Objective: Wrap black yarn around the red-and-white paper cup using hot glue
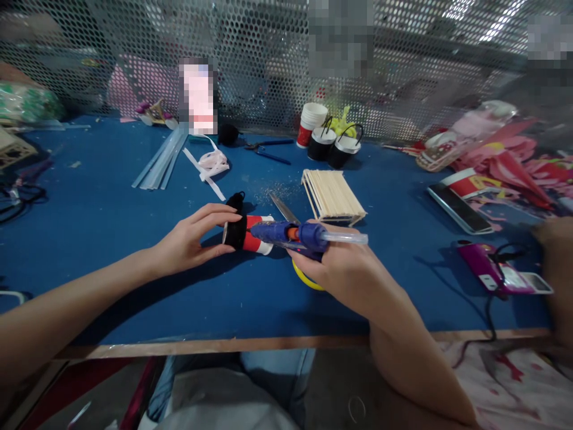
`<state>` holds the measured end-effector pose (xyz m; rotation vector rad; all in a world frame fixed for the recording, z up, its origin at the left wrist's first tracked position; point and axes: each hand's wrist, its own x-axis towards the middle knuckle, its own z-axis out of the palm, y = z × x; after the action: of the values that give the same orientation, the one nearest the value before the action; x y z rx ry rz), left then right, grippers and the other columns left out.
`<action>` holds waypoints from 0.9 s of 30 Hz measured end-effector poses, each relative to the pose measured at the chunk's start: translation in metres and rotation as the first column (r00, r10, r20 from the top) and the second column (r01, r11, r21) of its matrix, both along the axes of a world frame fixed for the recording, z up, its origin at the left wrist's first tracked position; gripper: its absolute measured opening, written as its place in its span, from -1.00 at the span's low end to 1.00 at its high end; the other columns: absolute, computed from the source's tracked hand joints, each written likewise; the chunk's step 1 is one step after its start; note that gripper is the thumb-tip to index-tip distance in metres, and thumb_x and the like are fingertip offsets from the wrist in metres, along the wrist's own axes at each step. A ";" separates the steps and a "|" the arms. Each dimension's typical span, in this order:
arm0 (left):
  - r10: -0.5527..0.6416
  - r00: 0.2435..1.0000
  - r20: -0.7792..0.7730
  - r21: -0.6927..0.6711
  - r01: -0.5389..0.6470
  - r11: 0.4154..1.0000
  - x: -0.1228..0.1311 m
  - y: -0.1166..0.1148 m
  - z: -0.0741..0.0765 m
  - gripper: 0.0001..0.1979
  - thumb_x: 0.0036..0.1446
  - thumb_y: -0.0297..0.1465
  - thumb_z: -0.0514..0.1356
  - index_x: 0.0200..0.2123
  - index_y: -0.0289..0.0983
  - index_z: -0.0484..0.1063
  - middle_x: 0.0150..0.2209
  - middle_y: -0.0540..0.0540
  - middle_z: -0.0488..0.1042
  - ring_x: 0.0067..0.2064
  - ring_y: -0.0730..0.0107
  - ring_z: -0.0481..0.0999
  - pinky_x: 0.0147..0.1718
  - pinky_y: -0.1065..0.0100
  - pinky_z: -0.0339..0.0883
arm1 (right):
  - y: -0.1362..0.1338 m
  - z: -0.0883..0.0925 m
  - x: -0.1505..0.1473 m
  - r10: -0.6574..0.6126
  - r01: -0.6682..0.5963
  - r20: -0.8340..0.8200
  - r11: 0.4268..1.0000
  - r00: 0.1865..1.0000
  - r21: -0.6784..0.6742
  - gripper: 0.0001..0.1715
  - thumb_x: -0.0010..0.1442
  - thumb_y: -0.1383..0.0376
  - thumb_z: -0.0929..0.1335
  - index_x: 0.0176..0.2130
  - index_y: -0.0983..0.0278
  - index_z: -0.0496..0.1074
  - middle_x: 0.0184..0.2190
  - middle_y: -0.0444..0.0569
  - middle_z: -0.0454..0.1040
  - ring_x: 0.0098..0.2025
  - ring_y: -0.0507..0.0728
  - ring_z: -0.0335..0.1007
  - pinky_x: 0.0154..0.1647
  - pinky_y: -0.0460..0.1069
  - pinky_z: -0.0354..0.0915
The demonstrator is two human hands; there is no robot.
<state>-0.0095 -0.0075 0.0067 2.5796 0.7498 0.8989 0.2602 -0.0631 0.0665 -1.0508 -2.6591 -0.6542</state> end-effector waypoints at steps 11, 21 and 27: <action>-0.008 1.000 0.001 -0.011 0.008 1.000 -0.001 -0.001 -0.001 -0.55 0.12 -0.36 0.18 0.08 -0.25 0.18 0.04 -0.25 0.29 0.10 0.19 0.31 0.04 0.13 0.32 | 0.003 0.006 -0.002 -0.128 0.082 -0.186 0.968 0.974 -0.238 -0.57 0.21 0.31 0.12 -0.36 0.25 0.53 -0.74 -0.05 0.28 -0.59 0.14 0.27 -0.51 0.02 0.21; -0.028 1.000 0.003 -0.020 0.028 0.999 -0.001 -0.003 -0.002 -0.59 0.11 -0.41 0.19 0.03 -0.26 0.22 0.05 -0.25 0.28 0.12 0.20 0.29 0.06 0.15 0.30 | 0.010 0.012 -0.014 -0.200 0.122 -0.267 0.952 0.943 -0.282 -0.62 0.18 0.31 0.15 -0.43 0.32 0.49 -0.64 0.01 0.36 -0.56 0.13 0.31 -0.56 0.01 0.24; -0.029 1.000 0.001 -0.017 0.029 0.999 0.000 -0.004 -0.001 -0.61 0.11 -0.43 0.19 0.02 -0.25 0.23 0.05 -0.25 0.28 0.11 0.19 0.30 0.04 0.14 0.32 | 0.010 0.014 -0.017 -0.182 0.098 -0.313 0.959 0.932 -0.267 -0.63 0.15 0.34 0.15 -0.46 0.29 0.48 -0.69 -0.05 0.30 -0.61 0.09 0.26 -0.60 -0.02 0.22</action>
<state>-0.0098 -0.0117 0.0055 2.5683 0.7146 0.8815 0.2431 -0.0529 0.0803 -1.2977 -2.4207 -0.1427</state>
